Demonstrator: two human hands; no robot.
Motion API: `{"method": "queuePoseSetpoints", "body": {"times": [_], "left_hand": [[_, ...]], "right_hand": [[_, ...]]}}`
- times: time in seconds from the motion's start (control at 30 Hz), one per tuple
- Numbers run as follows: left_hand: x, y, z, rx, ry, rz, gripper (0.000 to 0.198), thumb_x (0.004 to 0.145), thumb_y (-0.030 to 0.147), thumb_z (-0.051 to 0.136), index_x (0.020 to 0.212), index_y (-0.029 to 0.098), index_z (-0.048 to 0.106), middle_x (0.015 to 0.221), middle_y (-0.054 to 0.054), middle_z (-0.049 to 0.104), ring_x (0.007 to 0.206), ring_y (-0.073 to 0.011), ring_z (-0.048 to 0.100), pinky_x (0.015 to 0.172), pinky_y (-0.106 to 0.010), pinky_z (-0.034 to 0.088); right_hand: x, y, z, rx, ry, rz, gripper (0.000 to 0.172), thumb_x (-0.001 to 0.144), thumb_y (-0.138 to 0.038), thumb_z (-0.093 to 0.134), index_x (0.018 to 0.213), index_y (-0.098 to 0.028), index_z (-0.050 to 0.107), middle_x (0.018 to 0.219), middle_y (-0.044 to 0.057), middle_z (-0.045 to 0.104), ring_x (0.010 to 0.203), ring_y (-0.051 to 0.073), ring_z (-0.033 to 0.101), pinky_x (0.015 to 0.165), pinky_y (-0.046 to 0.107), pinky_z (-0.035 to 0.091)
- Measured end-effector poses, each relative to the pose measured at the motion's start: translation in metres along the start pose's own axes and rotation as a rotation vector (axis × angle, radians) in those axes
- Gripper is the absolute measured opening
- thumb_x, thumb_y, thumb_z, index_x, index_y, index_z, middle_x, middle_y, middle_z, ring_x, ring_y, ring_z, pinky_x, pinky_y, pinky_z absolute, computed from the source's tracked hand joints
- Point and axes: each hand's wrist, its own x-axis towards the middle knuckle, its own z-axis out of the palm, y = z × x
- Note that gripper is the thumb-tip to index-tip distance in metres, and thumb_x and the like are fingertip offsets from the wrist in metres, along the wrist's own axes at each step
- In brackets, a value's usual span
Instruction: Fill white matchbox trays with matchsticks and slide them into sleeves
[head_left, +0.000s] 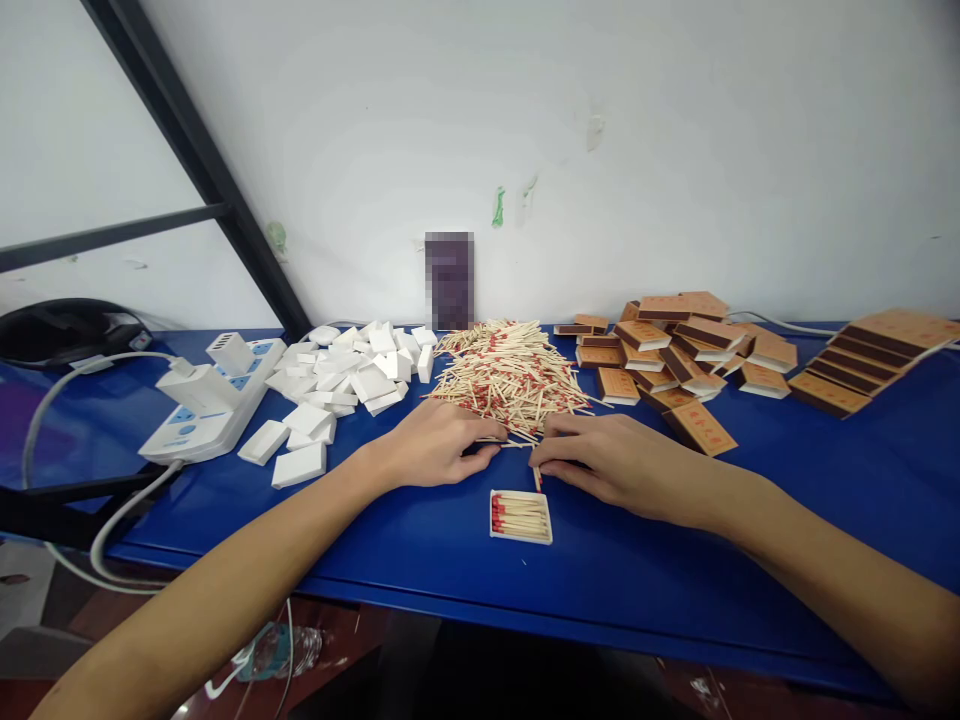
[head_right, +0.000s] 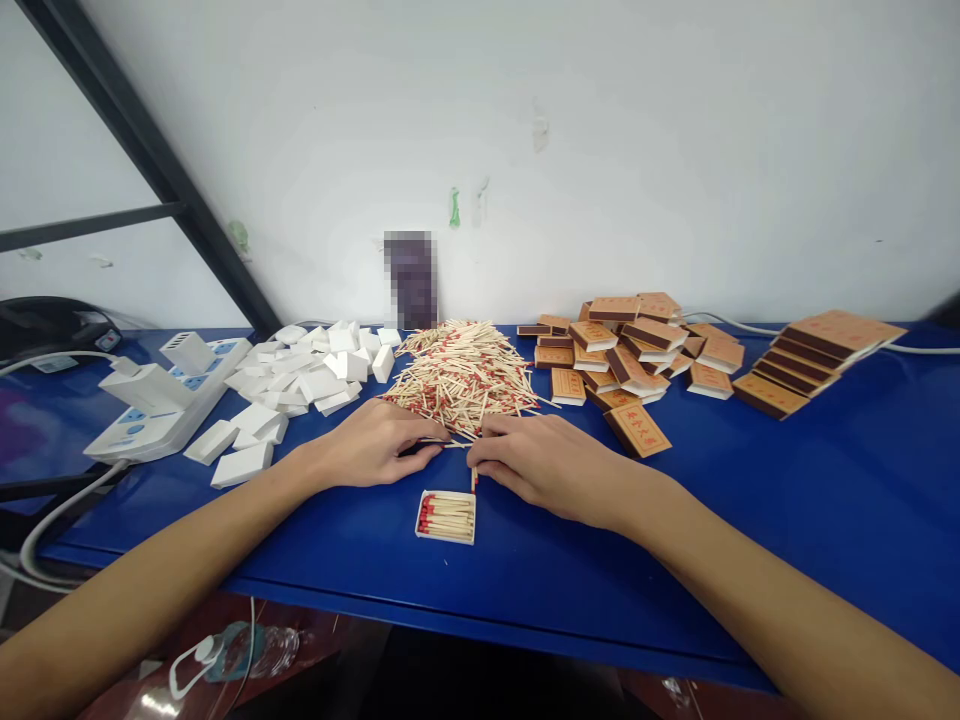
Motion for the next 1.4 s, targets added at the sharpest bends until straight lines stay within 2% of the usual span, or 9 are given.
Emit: {"method": "queuePoseSetpoints", "body": {"times": [0.13, 0.33, 0.5, 0.67, 0.93, 1.2, 1.4], "left_hand": [[-0.001, 0.0, -0.001, -0.006, 0.008, -0.024, 0.024, 0.091, 0.026, 0.051, 0.108, 0.023, 0.068, 0.084, 0.0, 0.073, 0.073, -0.0146, 0.066, 0.065, -0.025, 0.043], [-0.001, 0.0, -0.003, 0.07, 0.032, -0.068, 0.026, 0.086, 0.026, 0.05, 0.104, 0.023, 0.068, 0.075, 0.0, 0.07, 0.067, -0.0158, 0.063, 0.06, -0.026, 0.04], [-0.002, 0.001, -0.008, 0.111, 0.018, -0.095, 0.023, 0.08, 0.025, 0.05, 0.096, 0.021, 0.066, 0.069, 0.0, 0.067, 0.061, -0.0158, 0.058, 0.053, -0.027, 0.032], [-0.003, -0.002, -0.013, 0.125, -0.003, -0.135, 0.018, 0.076, 0.027, 0.053, 0.089, 0.02, 0.064, 0.068, 0.0, 0.066, 0.057, -0.0158, 0.055, 0.052, -0.028, 0.029], [-0.003, -0.006, -0.014, 0.097, -0.039, -0.109, 0.011, 0.075, 0.026, 0.054, 0.079, 0.02, 0.063, 0.069, -0.001, 0.066, 0.057, -0.015, 0.054, 0.051, -0.028, 0.027], [-0.002, -0.007, -0.012, 0.038, -0.05, -0.068, 0.012, 0.08, 0.019, 0.053, 0.079, 0.019, 0.065, 0.069, -0.001, 0.067, 0.06, -0.0143, 0.057, 0.055, -0.026, 0.034], [-0.002, -0.007, -0.011, 0.016, -0.048, -0.066, 0.013, 0.082, 0.017, 0.052, 0.079, 0.018, 0.064, 0.071, -0.001, 0.068, 0.062, -0.014, 0.058, 0.057, -0.025, 0.035]], "right_hand": [[0.0, -0.003, -0.002, 0.029, -0.01, 0.016, 0.02, 0.101, -0.031, 0.044, 0.096, -0.024, 0.063, 0.093, 0.001, 0.064, 0.074, 0.016, 0.062, 0.063, 0.028, 0.039], [0.003, -0.005, 0.002, 0.03, 0.018, 0.041, 0.019, 0.101, -0.03, 0.045, 0.093, -0.022, 0.06, 0.091, 0.001, 0.065, 0.077, 0.017, 0.062, 0.066, 0.029, 0.041], [0.009, -0.013, 0.017, -0.02, 0.169, 0.111, 0.013, 0.098, -0.028, 0.052, 0.096, -0.02, 0.062, 0.09, 0.002, 0.067, 0.078, 0.018, 0.064, 0.065, 0.029, 0.042], [0.011, -0.018, 0.026, -0.079, 0.29, 0.144, 0.022, 0.096, -0.034, 0.055, 0.113, -0.023, 0.064, 0.096, 0.003, 0.068, 0.076, 0.02, 0.065, 0.061, 0.03, 0.043], [0.011, -0.019, 0.024, -0.094, 0.234, 0.139, 0.027, 0.1, -0.034, 0.046, 0.115, -0.023, 0.067, 0.097, 0.006, 0.066, 0.079, 0.019, 0.066, 0.064, 0.03, 0.045], [0.01, -0.02, 0.02, -0.097, 0.219, 0.161, 0.023, 0.098, -0.032, 0.05, 0.107, -0.021, 0.069, 0.093, 0.005, 0.066, 0.078, 0.019, 0.064, 0.063, 0.03, 0.043], [0.01, -0.02, 0.019, -0.015, 0.242, 0.236, 0.018, 0.097, -0.028, 0.051, 0.1, -0.021, 0.067, 0.092, 0.004, 0.067, 0.08, 0.019, 0.063, 0.066, 0.029, 0.041]]}}
